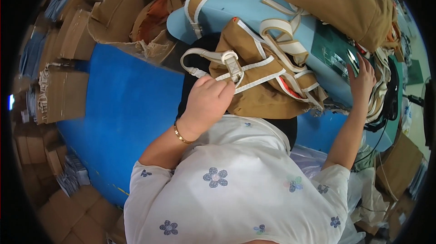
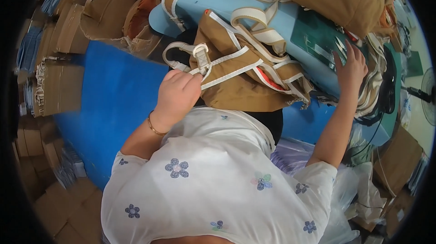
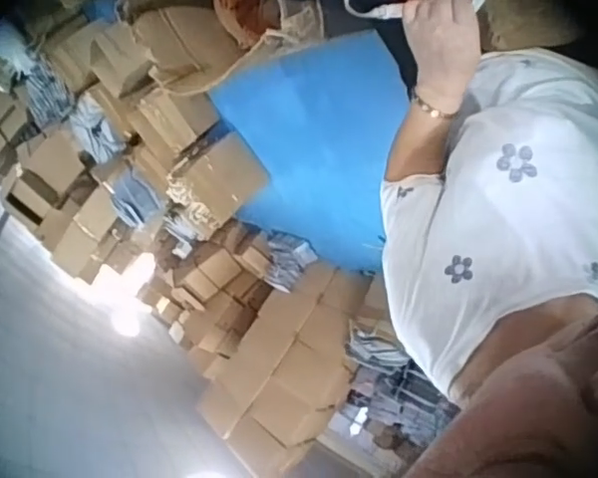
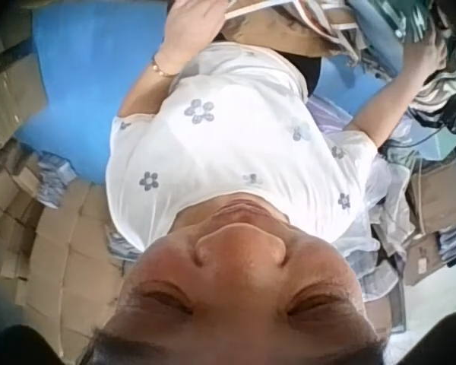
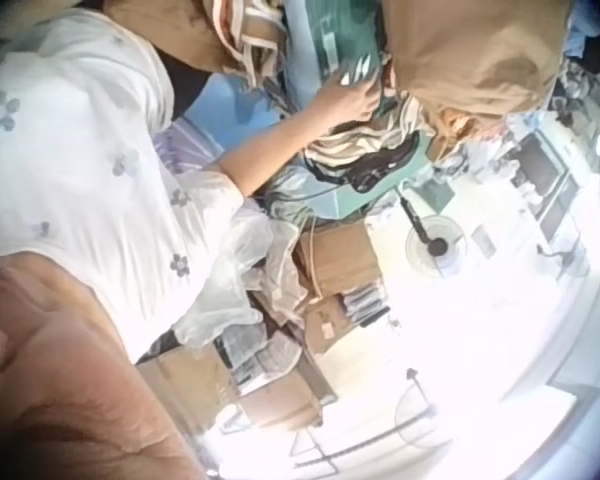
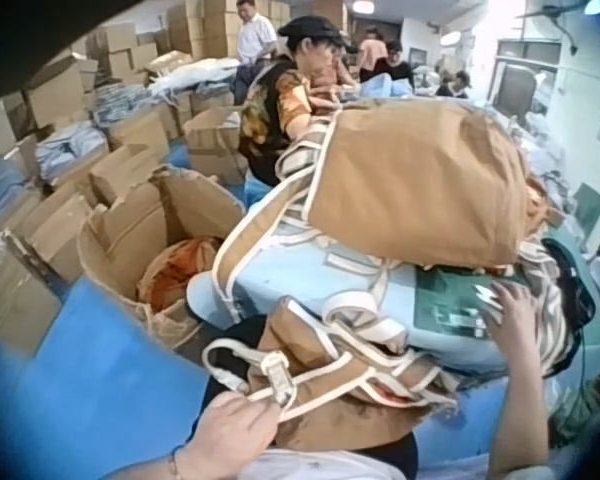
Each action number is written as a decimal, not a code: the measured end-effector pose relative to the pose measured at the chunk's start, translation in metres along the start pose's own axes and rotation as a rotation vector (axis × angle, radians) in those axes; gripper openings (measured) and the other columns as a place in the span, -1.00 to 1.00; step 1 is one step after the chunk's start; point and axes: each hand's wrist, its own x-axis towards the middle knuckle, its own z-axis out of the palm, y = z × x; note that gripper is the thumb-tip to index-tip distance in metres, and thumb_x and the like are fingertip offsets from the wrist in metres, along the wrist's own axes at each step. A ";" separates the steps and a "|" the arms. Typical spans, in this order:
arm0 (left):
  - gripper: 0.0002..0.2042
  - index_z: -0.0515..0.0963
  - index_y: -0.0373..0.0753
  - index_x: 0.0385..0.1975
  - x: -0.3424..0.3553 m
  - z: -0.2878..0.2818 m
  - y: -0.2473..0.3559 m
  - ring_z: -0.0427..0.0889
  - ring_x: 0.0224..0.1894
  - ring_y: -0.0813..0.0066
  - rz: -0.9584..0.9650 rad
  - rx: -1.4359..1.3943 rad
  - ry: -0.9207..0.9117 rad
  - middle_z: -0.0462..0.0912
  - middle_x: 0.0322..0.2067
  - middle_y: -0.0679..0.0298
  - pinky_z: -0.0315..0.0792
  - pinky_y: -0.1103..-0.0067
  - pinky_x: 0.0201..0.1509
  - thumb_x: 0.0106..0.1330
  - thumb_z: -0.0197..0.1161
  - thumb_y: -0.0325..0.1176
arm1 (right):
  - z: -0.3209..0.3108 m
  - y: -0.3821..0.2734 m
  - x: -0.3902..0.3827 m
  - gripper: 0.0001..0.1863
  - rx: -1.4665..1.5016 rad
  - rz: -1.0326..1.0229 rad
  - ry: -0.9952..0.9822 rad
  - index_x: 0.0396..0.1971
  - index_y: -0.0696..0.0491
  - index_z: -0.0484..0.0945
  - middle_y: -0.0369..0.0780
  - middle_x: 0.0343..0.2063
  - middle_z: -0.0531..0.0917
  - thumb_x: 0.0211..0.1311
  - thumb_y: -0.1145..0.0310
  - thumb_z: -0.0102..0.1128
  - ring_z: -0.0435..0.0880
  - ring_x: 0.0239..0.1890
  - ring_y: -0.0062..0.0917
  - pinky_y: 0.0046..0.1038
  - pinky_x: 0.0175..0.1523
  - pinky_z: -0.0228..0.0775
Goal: Trim excess threads from a canvas bag using snips.
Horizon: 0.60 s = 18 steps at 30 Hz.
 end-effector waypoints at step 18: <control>-0.81 0.41 -0.31 -0.14 -0.041 -0.040 -0.055 0.59 -0.16 0.33 -0.885 -1.553 0.914 0.60 -0.20 0.15 0.48 0.42 -0.01 0.36 -0.02 -0.39 | -0.027 -0.227 -0.039 -0.59 0.973 -0.652 -0.238 -0.15 -0.05 0.54 -0.32 -0.33 0.61 -0.13 0.37 0.28 0.56 -0.16 -0.49 -0.38 0.04 0.27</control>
